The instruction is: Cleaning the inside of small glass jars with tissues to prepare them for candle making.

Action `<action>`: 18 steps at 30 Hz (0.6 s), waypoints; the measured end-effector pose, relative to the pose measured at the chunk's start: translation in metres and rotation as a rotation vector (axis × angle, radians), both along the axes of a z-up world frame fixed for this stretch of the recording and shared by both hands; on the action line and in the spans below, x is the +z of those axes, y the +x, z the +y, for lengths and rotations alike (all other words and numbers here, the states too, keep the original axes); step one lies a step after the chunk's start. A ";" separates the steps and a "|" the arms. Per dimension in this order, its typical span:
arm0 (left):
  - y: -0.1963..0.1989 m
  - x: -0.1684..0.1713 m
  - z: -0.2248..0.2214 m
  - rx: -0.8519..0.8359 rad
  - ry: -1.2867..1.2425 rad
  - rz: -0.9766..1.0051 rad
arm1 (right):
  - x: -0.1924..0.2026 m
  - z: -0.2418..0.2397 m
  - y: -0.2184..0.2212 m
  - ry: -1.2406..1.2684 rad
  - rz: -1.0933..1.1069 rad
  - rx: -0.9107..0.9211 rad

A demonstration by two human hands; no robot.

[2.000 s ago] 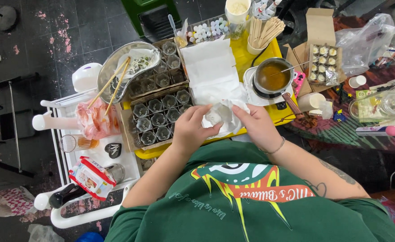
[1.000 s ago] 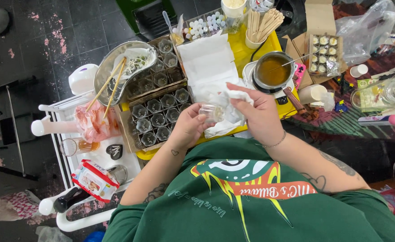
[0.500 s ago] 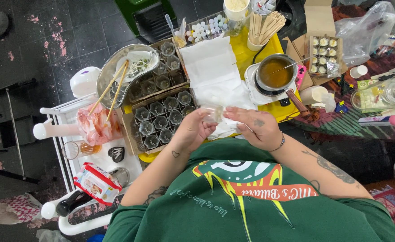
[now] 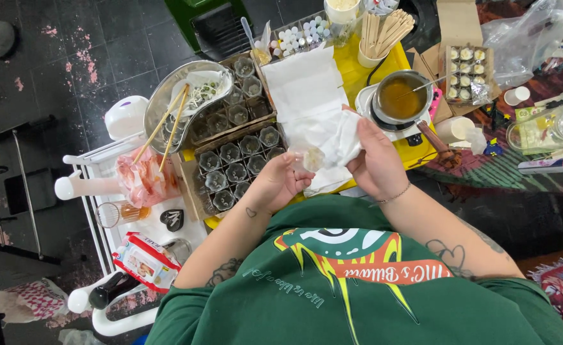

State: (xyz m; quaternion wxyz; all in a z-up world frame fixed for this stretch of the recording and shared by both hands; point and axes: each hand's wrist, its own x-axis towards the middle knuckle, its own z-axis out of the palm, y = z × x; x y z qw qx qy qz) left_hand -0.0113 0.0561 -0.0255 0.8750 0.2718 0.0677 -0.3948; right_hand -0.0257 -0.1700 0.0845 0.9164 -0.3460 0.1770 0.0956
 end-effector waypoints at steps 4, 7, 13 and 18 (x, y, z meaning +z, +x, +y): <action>-0.003 -0.001 0.004 -0.036 -0.037 0.056 | 0.005 0.010 -0.012 0.057 -0.095 0.054; -0.002 -0.004 0.008 -0.032 -0.012 0.067 | 0.003 0.014 -0.020 0.136 -0.243 0.167; -0.010 0.004 0.007 -0.030 0.048 0.078 | 0.009 0.022 -0.038 -1.110 -0.226 0.342; -0.015 -0.001 0.004 -0.069 0.054 0.099 | -0.002 0.010 -0.047 -1.392 -0.911 0.023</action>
